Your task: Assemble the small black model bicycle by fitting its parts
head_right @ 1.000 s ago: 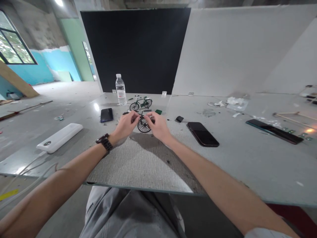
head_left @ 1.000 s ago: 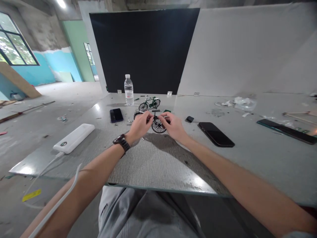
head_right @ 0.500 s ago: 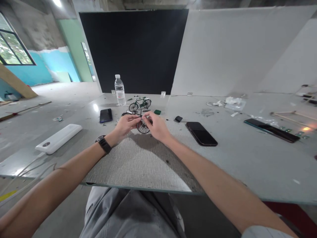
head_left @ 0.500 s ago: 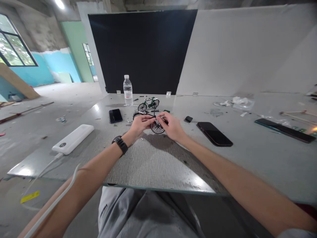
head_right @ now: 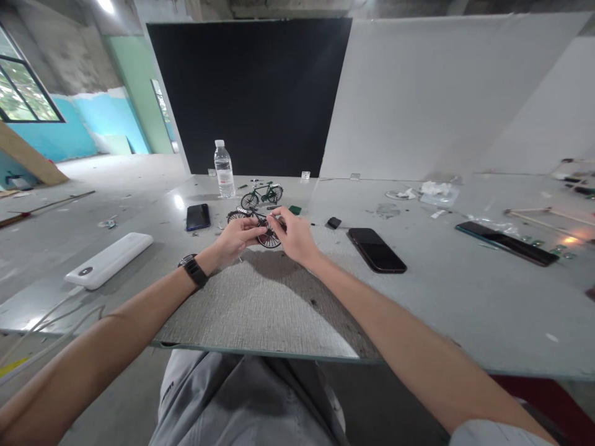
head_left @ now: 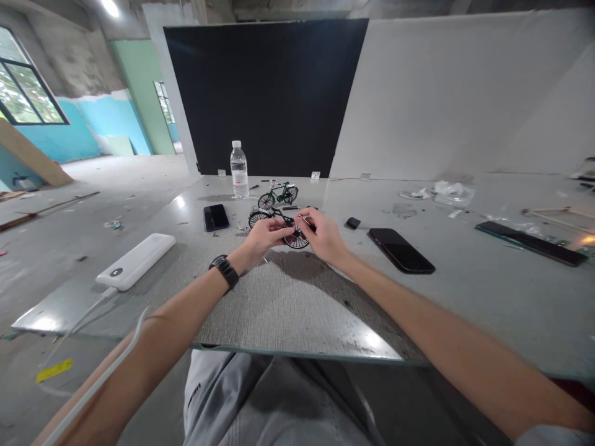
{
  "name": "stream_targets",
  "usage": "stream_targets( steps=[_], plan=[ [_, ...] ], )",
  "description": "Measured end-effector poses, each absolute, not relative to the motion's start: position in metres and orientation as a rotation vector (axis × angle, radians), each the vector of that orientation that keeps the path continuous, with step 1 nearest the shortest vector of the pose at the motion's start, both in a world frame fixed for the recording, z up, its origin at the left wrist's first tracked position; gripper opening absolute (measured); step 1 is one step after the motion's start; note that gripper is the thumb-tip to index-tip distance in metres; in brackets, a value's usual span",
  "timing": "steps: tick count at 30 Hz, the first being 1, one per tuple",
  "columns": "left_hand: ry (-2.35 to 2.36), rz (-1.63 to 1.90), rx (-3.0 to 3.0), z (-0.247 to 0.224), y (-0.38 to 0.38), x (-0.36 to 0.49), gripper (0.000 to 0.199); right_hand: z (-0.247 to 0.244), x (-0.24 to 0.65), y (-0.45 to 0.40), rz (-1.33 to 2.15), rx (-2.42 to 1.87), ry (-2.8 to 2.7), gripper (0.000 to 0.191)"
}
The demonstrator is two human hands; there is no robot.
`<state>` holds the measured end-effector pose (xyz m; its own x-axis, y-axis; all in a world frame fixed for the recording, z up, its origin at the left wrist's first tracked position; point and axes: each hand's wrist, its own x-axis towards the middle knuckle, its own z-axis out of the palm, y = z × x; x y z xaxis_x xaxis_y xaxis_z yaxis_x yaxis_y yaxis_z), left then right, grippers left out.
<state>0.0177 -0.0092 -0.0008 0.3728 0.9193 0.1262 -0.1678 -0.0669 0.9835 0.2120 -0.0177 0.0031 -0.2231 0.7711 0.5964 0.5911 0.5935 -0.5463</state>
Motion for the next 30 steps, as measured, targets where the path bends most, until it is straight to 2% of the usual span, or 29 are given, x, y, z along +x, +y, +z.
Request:
stream_targets(
  steps=[11,23,30],
  plan=[
    [0.735,0.997,1.355,0.0015,-0.0124,0.0181,0.009,0.004,0.2119,-0.0178,0.262,-1.088,-1.921,0.037],
    [0.762,0.996,1.385,0.0029,-0.0131,0.0193,0.015,0.0023,0.2117,-0.0165,0.267,-1.074,-1.935,0.038],
    [0.806,1.02,1.489,0.0016,-0.0106,0.0178,0.021,0.003,0.2119,-0.0141,0.269,-1.066,-1.941,0.046]
  ],
)
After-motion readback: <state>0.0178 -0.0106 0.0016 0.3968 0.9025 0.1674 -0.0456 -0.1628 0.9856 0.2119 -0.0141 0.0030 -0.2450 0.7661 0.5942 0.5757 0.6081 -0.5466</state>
